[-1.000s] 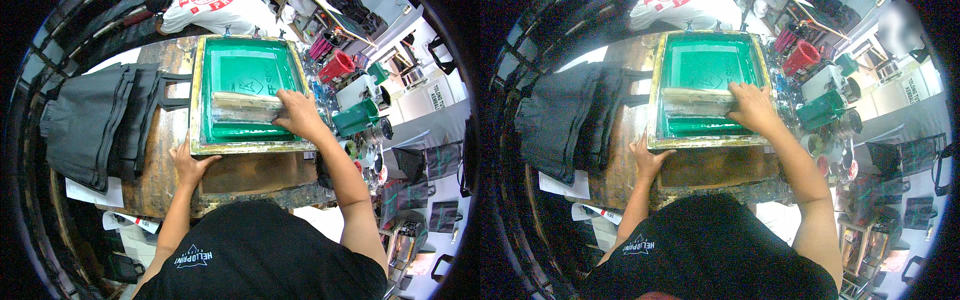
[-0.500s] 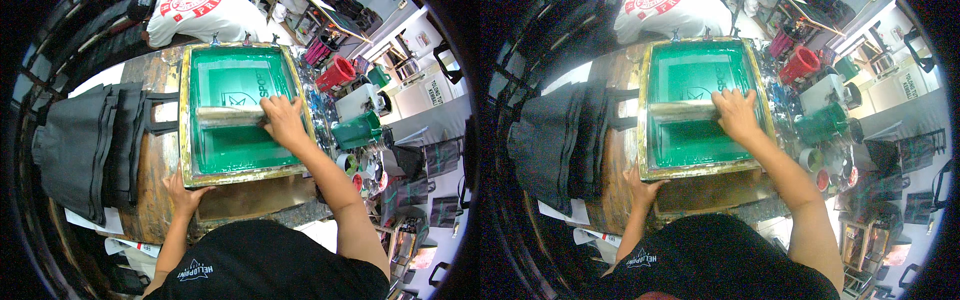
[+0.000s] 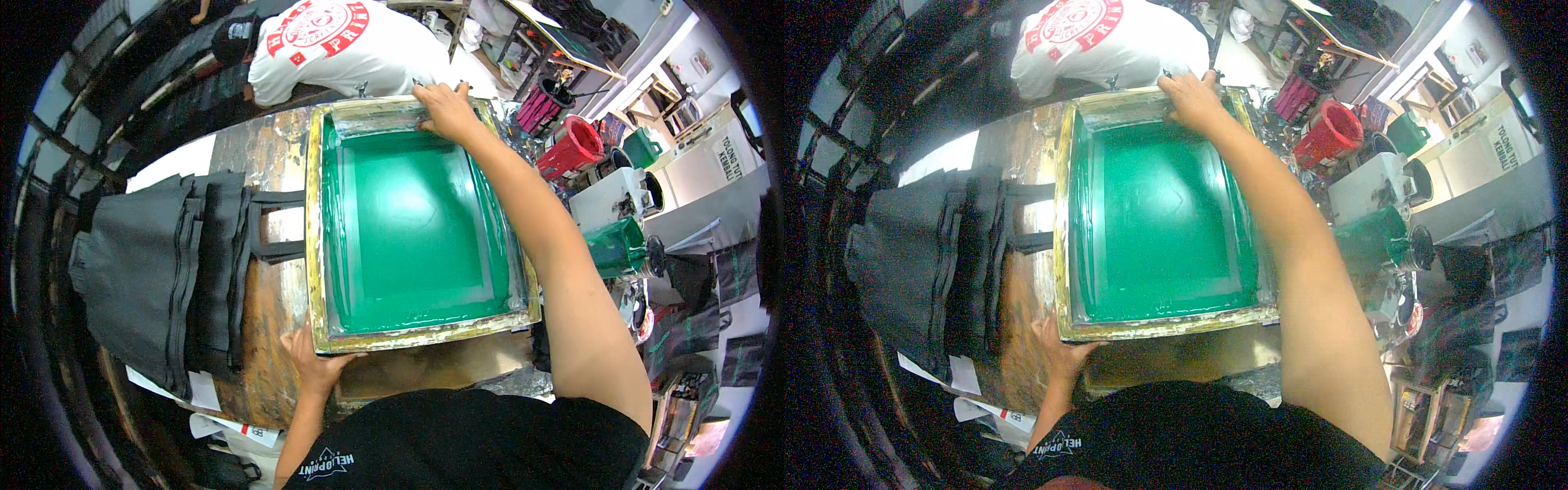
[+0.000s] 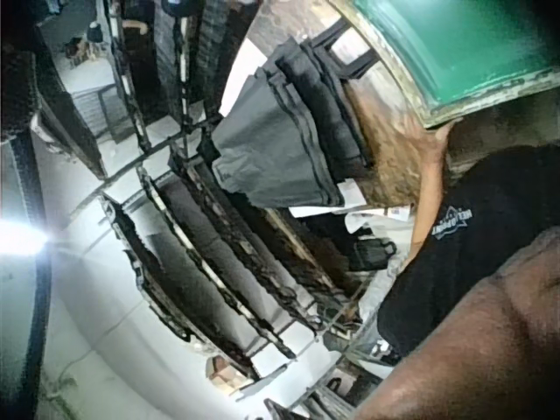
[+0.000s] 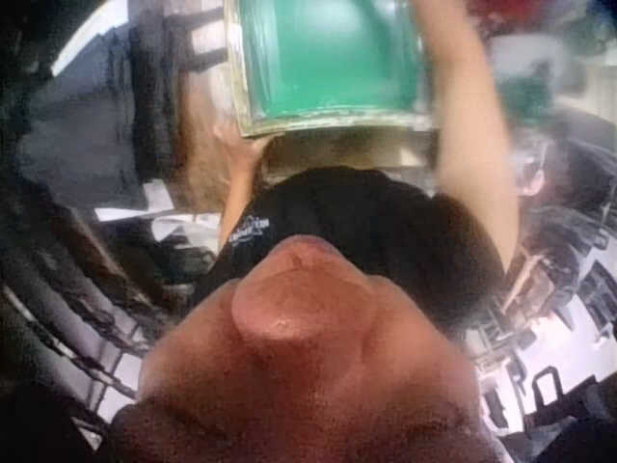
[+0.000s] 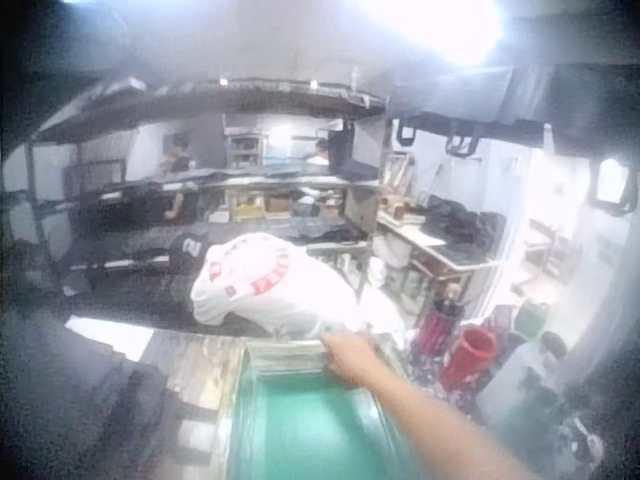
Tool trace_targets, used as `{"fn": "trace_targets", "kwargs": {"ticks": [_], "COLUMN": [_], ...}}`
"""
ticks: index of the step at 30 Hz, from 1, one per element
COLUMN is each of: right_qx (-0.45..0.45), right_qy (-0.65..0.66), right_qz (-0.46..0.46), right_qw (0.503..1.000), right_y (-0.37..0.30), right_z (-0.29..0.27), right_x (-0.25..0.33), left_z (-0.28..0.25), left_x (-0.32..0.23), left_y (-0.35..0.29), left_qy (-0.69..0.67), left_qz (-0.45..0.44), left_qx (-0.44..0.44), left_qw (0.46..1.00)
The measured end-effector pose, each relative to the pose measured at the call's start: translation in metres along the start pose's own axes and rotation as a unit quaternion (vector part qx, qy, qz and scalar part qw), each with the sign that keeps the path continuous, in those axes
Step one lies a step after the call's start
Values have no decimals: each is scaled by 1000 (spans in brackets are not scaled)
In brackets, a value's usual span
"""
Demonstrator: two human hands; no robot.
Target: The person performs screen printing on black tote bags using green ink and a squeegee, repeating the process for multiple bags on a printing press.
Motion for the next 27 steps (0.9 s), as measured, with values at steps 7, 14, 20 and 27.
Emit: {"fn": "trace_targets", "kwargs": {"ticks": [7, 14, 20, 27], "right_qx": [46, -92, -199, -207], "right_qy": [50, -41, -68, -54], "right_qz": [-8, 1, 4, -18], "right_qw": [998, 995, 978, 977], "right_y": [27, 9, -15, -16], "right_z": [5, -22, 3, -7], "right_x": [-22, -6, 2, 17], "left_z": [-11, -49, -19, 77], "left_x": [-9, -46, -153, -197], "left_y": [4, 63, 228, 366], "left_qy": [105, 24, 8, 198], "left_qz": [-5, 49, 246, 241], "left_qx": [-41, -39, -113, -84], "left_qw": [994, 998, 963, 946]}}
Point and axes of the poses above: each hand's wrist, its own y-axis towards the middle knuckle, its own z-axis out of the palm, x = y × z, the point moved 10 cm from there along y, towards the middle knuckle, and after that the axes turned 9 degrees about -z, right-handed, at the moved point
